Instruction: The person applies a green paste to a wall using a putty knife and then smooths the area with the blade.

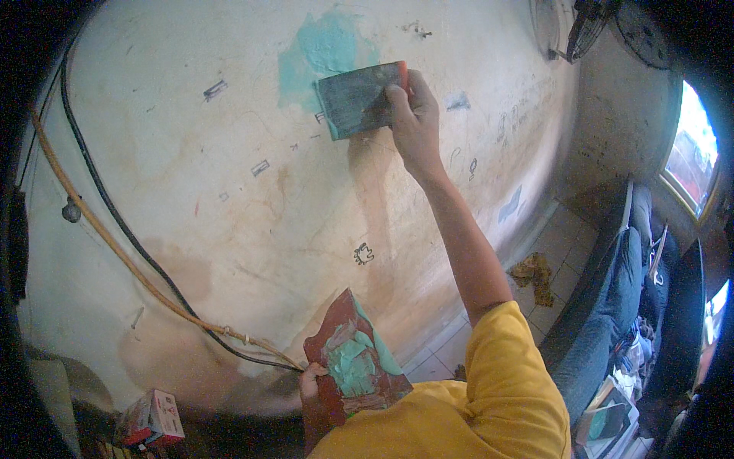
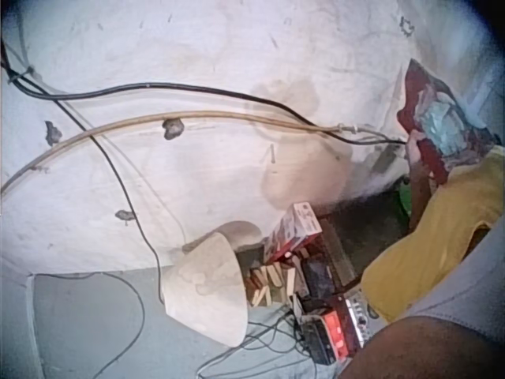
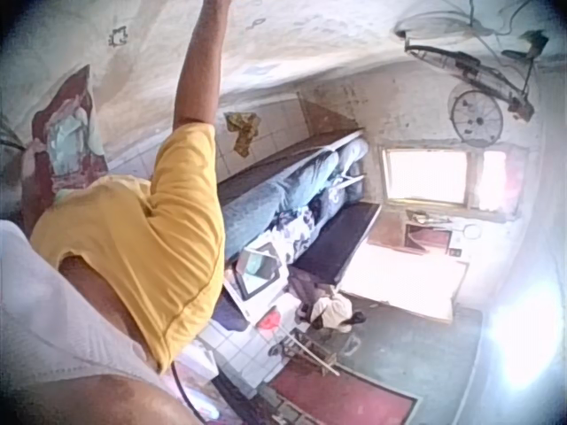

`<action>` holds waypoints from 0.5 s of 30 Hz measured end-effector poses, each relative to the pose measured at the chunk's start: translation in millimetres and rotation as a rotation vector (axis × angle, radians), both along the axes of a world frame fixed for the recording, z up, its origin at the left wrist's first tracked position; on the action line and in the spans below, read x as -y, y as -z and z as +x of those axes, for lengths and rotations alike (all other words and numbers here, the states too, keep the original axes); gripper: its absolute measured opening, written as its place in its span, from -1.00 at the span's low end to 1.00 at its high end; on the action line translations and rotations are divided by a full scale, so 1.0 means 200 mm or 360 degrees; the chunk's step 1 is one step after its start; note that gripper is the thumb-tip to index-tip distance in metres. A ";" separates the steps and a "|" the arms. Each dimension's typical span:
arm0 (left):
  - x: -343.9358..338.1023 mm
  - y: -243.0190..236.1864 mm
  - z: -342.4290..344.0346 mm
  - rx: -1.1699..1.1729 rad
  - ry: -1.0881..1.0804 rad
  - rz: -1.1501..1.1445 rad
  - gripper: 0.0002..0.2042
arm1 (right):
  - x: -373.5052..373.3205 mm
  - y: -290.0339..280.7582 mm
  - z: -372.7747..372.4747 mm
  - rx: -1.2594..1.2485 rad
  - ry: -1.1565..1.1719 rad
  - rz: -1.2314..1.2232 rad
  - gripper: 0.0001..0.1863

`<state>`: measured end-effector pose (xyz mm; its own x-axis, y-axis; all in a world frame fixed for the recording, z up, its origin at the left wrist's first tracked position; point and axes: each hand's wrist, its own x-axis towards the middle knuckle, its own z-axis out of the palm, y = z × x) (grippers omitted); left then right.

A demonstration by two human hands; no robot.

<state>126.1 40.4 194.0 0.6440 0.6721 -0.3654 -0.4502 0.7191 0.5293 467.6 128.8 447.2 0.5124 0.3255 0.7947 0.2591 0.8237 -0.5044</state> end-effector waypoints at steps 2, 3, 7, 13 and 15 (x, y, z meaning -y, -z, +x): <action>0.00 -0.01 0.00 -0.0015 -0.0001 0.0022 -0.61 | 0.00 -0.03 -0.04 0.0072 -0.0042 0.0027 -0.82; 0.00 -0.02 0.00 -0.0019 -0.0004 0.0032 -0.61 | 0.03 -0.04 -0.05 0.0036 -0.0102 0.0032 -0.82; -0.02 0.01 -0.02 0.0211 0.0015 -0.0012 -0.63 | 0.13 -0.01 -0.01 -0.0211 -0.0033 0.0084 -0.83; -0.01 0.01 -0.01 0.0005 -0.0042 -0.0120 -0.67 | 0.06 0.09 0.15 -0.0422 0.0041 0.0048 -0.86; -0.01 0.01 -0.03 0.0189 0.0027 -0.0102 -0.69 | 0.04 0.08 0.09 -0.0410 -0.0021 -0.0014 -0.88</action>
